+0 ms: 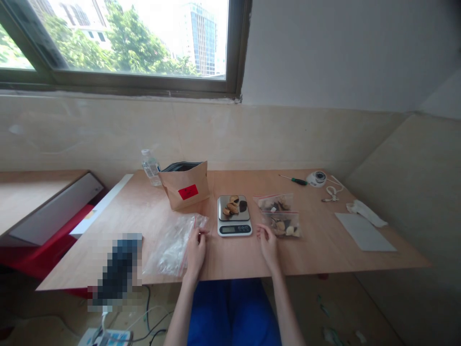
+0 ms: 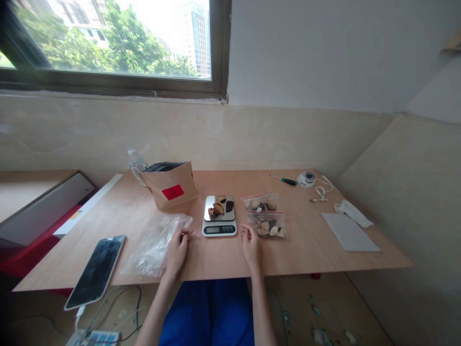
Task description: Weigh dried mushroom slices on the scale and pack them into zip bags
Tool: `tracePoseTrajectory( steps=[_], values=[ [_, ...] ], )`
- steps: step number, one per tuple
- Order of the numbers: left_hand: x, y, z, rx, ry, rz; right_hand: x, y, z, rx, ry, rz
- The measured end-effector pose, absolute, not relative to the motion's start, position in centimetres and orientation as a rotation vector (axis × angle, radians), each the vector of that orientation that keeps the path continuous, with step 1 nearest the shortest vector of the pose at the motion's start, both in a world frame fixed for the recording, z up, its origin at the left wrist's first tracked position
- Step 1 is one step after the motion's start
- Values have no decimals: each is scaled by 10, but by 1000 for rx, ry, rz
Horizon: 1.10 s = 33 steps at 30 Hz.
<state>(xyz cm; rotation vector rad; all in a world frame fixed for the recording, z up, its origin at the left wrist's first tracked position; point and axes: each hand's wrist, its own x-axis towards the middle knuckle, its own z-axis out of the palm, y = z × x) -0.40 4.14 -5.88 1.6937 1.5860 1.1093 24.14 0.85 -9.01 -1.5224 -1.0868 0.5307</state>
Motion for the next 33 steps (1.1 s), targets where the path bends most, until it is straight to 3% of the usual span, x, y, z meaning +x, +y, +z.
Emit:
tracePoseTrajectory(
  steps=[11,23,33],
  values=[
    [-3,44,-66,1940,1504,1067,235,7,-75,-1533,-1282,486],
    [-2,43,-66,1815,1529,1145,232,9,-73,-1532,-1370,353],
    [42,69,-36,1945,1363,1302,202,80,-38,-1400,-1857,146]
  ],
)
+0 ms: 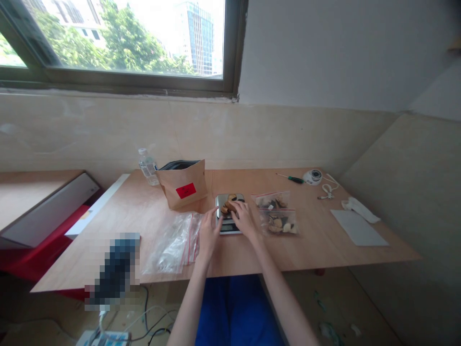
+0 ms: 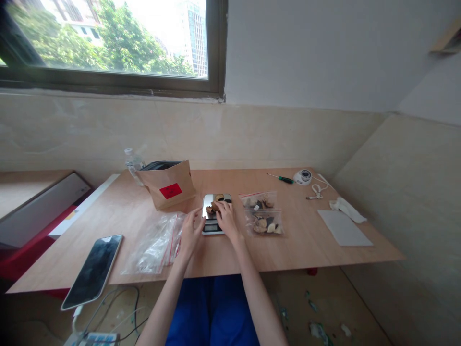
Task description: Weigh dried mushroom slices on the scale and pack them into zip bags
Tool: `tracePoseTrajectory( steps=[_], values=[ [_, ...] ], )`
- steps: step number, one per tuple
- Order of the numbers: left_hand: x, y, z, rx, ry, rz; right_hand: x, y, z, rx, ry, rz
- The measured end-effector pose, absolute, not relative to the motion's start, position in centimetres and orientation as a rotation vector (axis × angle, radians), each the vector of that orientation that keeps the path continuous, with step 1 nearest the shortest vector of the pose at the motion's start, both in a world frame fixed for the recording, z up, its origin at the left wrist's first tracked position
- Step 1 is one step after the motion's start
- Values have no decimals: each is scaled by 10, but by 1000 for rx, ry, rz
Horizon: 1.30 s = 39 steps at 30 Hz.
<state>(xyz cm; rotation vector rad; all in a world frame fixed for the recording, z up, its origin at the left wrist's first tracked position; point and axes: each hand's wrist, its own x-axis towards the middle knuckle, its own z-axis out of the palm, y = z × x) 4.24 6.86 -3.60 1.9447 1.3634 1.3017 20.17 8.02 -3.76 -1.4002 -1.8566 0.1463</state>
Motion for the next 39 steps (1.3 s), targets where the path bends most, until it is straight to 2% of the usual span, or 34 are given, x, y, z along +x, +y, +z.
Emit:
tracePoseTrajectory(
  steps=[6,20,24,31,35,39],
  values=[
    [58,105,-32,2058,1237,1125,204,86,-42,-1429,-1896,140],
    [60,129,-36,1875,1474,1228,227,60,-53,-1464,-1717,55],
    [48,123,-3,1932,1577,1483,229,50,-50,-1476,-1617,62],
    [4,135,96,1910,1947,1899,225,69,-32,-1448,-1694,107],
    [-24,159,126,1920,2113,1757,210,75,7,-1338,-1650,160],
    [-38,163,126,1915,2118,1430,175,67,57,-1138,-1682,241]
  ],
)
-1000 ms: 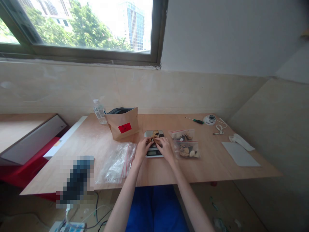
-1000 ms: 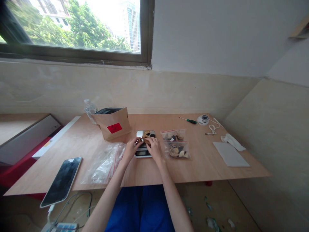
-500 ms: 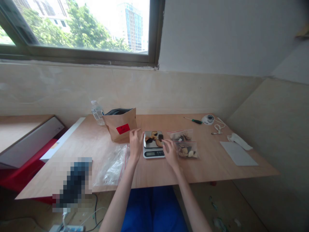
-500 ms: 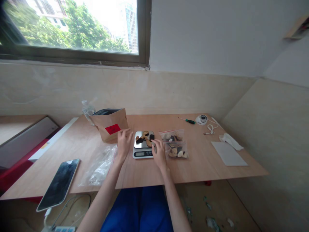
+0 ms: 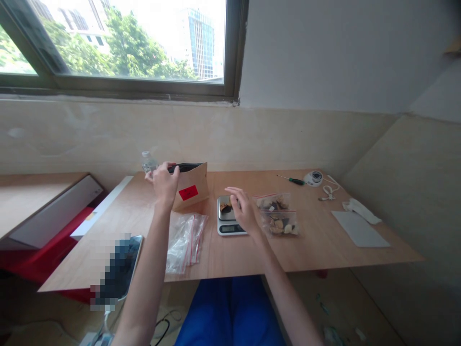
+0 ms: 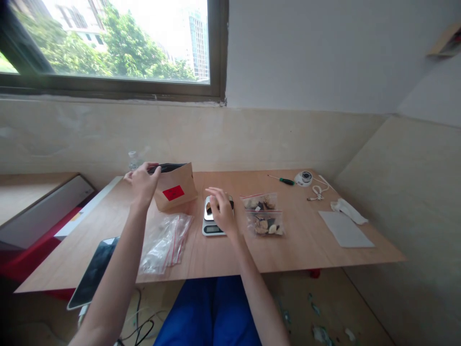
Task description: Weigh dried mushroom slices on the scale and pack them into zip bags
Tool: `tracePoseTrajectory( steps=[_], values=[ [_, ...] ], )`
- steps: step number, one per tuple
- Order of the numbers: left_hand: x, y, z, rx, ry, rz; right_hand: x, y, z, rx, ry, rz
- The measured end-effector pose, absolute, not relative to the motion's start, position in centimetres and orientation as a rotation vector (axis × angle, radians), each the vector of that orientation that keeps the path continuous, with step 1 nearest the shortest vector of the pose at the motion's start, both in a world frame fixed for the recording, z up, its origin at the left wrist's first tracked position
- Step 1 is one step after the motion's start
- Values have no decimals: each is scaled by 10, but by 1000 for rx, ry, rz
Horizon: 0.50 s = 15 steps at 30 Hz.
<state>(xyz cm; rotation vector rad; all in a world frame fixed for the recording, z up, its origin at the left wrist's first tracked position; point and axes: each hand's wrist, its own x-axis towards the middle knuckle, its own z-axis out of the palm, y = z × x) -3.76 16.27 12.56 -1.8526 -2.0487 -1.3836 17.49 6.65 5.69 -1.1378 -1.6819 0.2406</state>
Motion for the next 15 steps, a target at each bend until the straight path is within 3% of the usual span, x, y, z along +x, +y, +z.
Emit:
tracePoseTrajectory(
  steps=[7,15],
  values=[
    [-47,101,103,-2167,-2093,-1438,99,57,90,-991,-2084,150],
    [-48,61,73,-2197,-2213,-1455,75,66,52,-1569,-2251,298]
  ],
)
